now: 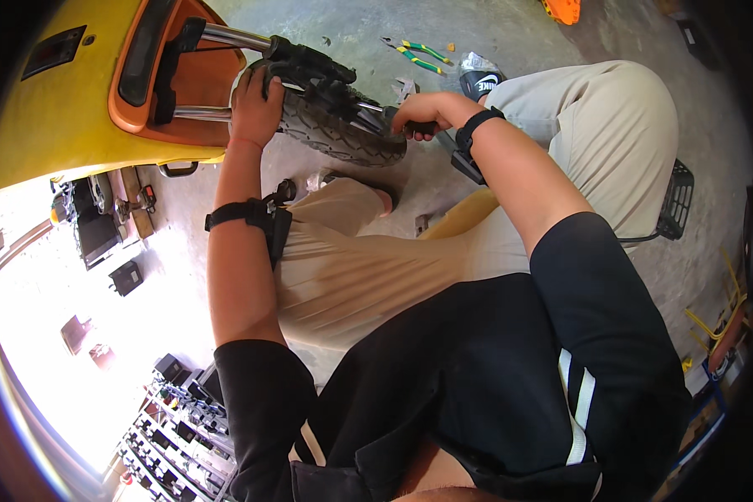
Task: The recorder is repairing the front wheel and fork of a yellow motorcycle using hand tools.
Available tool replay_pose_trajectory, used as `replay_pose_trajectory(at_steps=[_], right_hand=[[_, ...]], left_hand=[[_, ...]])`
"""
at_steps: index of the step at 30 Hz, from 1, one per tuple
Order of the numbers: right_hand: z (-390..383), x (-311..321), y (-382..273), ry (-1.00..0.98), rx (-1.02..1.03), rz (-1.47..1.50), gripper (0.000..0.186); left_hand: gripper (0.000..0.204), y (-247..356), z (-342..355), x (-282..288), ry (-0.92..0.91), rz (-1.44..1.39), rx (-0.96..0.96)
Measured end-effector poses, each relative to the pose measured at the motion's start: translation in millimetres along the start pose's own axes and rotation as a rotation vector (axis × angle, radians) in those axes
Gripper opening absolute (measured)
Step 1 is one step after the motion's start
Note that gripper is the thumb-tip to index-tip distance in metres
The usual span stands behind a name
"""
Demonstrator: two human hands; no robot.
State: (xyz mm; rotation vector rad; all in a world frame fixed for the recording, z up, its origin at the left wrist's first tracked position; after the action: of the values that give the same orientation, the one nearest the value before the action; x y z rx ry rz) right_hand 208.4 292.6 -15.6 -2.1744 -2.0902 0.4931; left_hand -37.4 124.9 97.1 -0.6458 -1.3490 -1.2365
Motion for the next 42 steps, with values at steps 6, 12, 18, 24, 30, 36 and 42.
replay_pose_trajectory(at_steps=[6,12,18,24,30,36,42], right_hand=[[3,0,0,-0.187,-0.007,0.183,0.017],[7,-9,-6,-0.123,0.055,0.406,0.026],[18,-36,-27,0.161,0.084,0.244,0.037],[39,-28,-14,0.75,0.346,-0.5,0.037],[64,-22,2,0.822,0.542,-0.378,0.032],[77,-15,0,0.846,0.652,-0.408,0.034],[78,-7,-3,0.847,0.62,-0.459,0.032]], left_hand=[[0.053,-1,-1,1,-0.015,-0.008,0.022],[0.053,-1,-1,0,-0.011,0.003,0.026],[0.054,1,0,-1,-0.048,0.012,0.082],[0.053,4,1,-3,-0.043,0.036,0.117],[0.055,6,-1,-3,-0.04,-0.045,0.113],[0.049,9,-1,-2,0.008,-0.059,0.068],[0.041,13,0,3,0.01,-0.045,0.054]])
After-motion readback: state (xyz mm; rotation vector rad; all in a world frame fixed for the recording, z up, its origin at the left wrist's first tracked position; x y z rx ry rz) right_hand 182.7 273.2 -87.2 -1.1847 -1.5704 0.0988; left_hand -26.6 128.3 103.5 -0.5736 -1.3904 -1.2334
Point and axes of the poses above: each hand's wrist, its own z-axis towards the middle knuckle, its own x-axis out of the back of the hand, y = z × x, the point moved 3 cm from there along z, towards the middle knuckle, and after that the axes turned 15 degrees about -x, right-handed, at the moved point
